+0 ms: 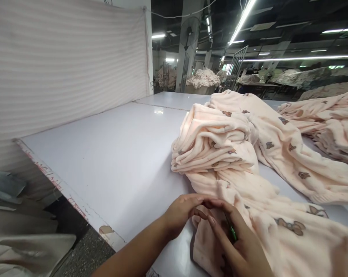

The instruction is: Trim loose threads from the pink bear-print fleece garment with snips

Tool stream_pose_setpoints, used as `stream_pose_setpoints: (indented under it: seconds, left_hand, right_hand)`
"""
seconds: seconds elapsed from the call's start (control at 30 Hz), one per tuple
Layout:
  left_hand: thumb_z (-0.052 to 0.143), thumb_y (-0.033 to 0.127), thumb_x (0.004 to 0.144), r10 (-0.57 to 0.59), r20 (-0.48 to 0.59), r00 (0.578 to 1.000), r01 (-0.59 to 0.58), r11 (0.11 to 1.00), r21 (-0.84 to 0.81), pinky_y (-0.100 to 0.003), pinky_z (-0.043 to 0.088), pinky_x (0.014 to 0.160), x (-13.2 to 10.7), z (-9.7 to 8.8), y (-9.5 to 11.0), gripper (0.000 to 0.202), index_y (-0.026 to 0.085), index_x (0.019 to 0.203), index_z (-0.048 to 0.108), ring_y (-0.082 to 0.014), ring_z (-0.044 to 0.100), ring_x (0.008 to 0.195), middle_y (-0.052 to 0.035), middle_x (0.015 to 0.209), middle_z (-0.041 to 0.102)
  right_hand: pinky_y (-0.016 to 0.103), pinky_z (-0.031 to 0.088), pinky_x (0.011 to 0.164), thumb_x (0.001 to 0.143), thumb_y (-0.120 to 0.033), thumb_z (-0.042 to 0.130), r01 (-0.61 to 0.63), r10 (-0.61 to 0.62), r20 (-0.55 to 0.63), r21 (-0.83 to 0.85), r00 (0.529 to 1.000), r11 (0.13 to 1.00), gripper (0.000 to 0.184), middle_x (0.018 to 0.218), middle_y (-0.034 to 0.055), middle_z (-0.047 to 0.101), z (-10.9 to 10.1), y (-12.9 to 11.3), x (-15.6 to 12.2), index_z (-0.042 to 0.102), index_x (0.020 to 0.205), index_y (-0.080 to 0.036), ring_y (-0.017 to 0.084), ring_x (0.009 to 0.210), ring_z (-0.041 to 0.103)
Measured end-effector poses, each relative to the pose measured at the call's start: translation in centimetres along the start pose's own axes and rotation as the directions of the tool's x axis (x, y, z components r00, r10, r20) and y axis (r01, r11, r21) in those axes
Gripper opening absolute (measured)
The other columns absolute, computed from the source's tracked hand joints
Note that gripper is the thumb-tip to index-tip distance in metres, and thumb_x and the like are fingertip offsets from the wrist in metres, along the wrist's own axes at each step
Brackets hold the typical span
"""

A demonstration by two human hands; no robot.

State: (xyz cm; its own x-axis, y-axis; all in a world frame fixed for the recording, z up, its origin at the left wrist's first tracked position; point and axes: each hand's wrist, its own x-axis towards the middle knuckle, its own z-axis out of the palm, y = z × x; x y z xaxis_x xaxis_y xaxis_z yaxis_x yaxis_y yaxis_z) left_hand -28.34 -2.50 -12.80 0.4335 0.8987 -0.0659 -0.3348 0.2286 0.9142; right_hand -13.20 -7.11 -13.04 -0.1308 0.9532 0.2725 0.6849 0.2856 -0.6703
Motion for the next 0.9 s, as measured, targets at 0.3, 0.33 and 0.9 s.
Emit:
stream_pose_setpoints:
  seconds: [0.3,0.33,0.9]
  left_hand:
    - [0.063,0.023,0.066,-0.158,-0.183,0.970,0.184,0.974,0.134,-0.032,0.044,0.078,0.1,0.4,-7.1,0.040,0.012,0.103,0.053,-0.0221,0.057,0.090,-0.0080,0.095,0.062]
    - [0.065,0.023,0.064,-0.166,-0.171,0.971,0.192,0.970,0.151,-0.032,0.044,0.077,0.3,0.8,-7.3,0.042,0.012,0.103,0.054,-0.0231,0.057,0.090,-0.0077,0.096,0.062]
    - [0.064,0.042,0.074,-0.266,0.051,0.963,0.251,0.948,0.195,-0.031,0.044,0.079,-5.0,-3.7,-1.0,0.033,0.013,0.089,0.068,-0.0218,0.059,0.084,-0.0056,0.081,0.066]
  right_hand:
    - [0.062,0.016,0.102,0.090,-0.047,0.035,-0.064,0.066,0.011,-0.103,0.998,0.993,0.051,0.129,0.0005,0.053,-1.1,1.2,1.0,0.016,0.137,-0.041,0.024,0.126,0.039]
    - [0.061,0.018,0.102,0.089,-0.047,0.036,-0.059,0.060,0.005,-0.116,0.998,0.991,0.052,0.129,0.0000,0.053,-1.1,1.1,1.0,0.017,0.137,-0.040,0.024,0.126,0.038]
    - [0.045,0.034,0.101,0.084,-0.051,0.044,-0.165,0.176,-0.162,0.077,0.971,0.983,0.044,0.132,0.0004,0.049,-2.1,3.9,1.7,0.039,0.125,-0.036,0.023,0.125,0.041]
